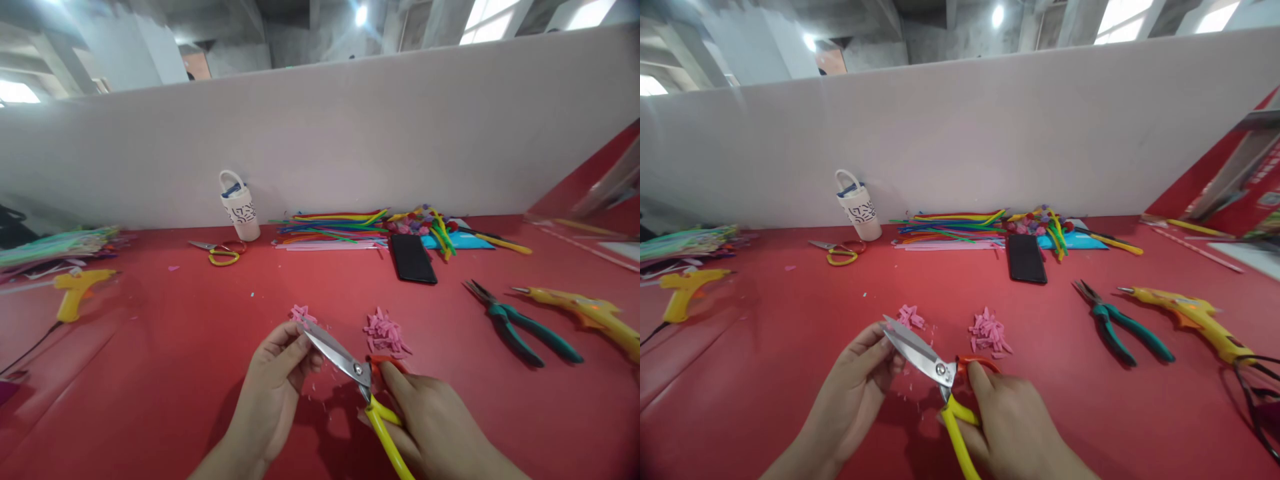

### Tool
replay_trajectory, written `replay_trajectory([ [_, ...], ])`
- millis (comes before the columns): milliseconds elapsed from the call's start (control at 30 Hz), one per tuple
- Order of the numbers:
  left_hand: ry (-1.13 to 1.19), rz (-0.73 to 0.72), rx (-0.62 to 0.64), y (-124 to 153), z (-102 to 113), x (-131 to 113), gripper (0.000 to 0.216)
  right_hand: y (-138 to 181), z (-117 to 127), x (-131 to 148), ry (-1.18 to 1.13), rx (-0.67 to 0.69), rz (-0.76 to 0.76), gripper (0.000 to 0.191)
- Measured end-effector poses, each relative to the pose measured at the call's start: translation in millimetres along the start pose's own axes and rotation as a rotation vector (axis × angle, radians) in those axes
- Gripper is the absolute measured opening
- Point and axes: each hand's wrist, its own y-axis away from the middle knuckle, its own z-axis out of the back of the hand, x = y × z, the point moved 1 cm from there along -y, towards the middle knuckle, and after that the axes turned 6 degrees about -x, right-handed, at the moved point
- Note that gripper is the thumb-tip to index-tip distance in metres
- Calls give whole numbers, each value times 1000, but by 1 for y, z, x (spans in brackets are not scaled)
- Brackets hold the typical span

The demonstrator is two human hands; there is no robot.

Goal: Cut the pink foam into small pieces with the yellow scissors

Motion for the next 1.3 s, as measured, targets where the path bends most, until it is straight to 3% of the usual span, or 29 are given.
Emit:
replay_trajectory([
  [967, 15, 20, -35, 0, 1, -2, 5, 2, 1, 1, 59, -69, 15, 22],
  [1100, -11, 25, -44, 0, 1, -1, 2, -1, 5, 1, -156, 2, -130, 22],
  [1300, -189, 149, 69, 2, 0, 10, 4, -14, 13, 9, -885, 88, -468, 21],
])
